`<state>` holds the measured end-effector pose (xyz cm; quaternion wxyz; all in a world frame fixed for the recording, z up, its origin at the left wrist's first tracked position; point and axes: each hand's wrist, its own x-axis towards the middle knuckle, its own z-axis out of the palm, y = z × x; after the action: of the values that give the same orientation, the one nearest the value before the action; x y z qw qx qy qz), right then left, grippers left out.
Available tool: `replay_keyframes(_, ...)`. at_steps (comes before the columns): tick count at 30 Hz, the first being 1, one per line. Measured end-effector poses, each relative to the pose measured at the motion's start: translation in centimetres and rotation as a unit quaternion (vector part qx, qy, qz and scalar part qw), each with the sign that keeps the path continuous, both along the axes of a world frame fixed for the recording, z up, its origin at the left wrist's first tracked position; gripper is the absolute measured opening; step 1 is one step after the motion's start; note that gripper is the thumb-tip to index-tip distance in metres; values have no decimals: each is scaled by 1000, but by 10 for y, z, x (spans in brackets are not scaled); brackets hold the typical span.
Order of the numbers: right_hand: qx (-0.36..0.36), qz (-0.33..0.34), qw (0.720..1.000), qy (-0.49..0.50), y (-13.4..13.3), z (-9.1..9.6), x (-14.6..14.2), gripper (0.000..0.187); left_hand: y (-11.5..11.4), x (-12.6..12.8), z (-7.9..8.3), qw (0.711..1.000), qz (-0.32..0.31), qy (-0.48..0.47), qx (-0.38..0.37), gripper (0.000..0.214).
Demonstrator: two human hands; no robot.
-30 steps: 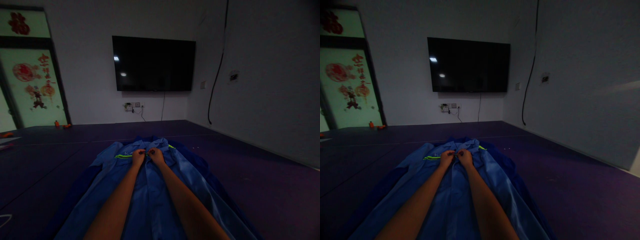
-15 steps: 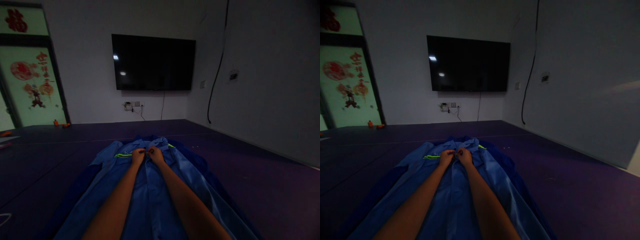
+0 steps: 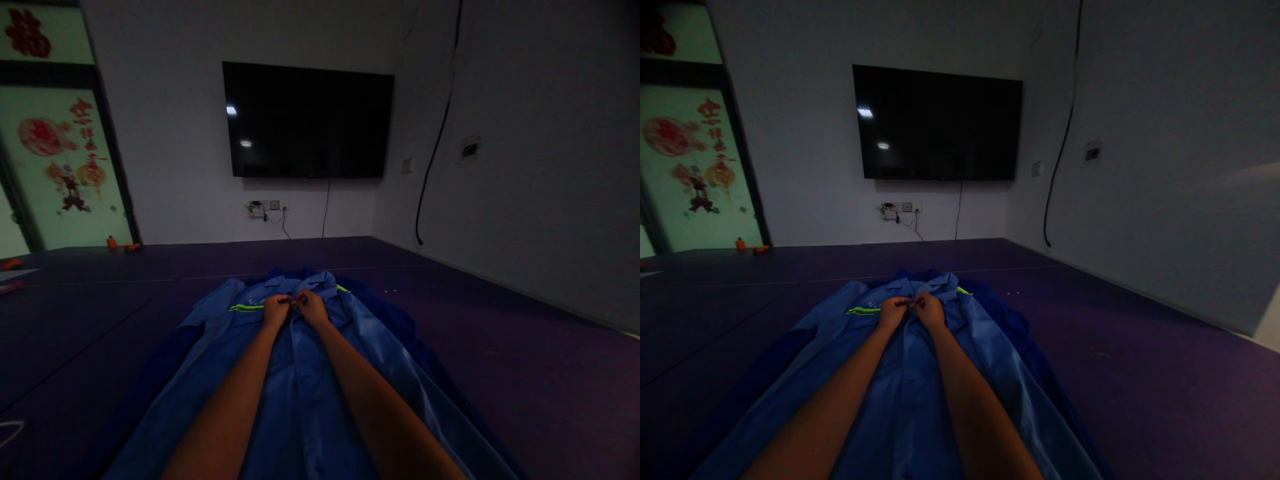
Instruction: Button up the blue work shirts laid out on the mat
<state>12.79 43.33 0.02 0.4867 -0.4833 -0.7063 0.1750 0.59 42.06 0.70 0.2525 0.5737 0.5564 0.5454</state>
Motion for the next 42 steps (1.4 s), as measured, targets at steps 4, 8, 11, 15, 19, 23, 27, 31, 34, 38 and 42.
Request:
replay_keyframes(4,-7,-4,1000,-2,0,1,0,5,0,0,0,1000,-4,-3,-4,24)
replay_keyframes(8,-6,-6,1000,-6,-2,2,0,6,0,0,0,1000,-4,-6,-5,24)
replay_keyframes(11,-2,-8,1000,-12,-4,3,0,8,0,0,0,1000,-6,-10,-9,24)
replay_keyframes(15,1,-12,1000,-21,-4,2,0,7,-2,1,1,1000,-10,-21,-14,25)
replay_keyframes(19,5,-12,1000,-25,-4,1,0,7,-4,1,3,999,-17,-32,-20,22)
replay_keyframes(23,5,-14,999,-36,-5,2,-1,9,-4,1,4,999,-18,-43,-24,19)
replay_keyframes(27,13,-22,999,-48,-7,4,-1,12,-3,2,4,999,-17,-47,-22,21)
replay_keyframes(31,14,-26,998,-52,-8,4,-1,15,-2,1,4,999,-15,-45,-16,20)
replay_keyframes(34,2,-25,998,-58,-8,6,-1,16,-2,1,4,999,-16,-45,-12,20)
replay_keyframes(38,-24,-26,996,-77,-8,7,0,20,-2,2,3,999,-21,-44,-8,21)
replay_keyframes(42,-30,-29,996,-84,-8,6,-1,20,0,1,1,999,-20,-41,-5,22)
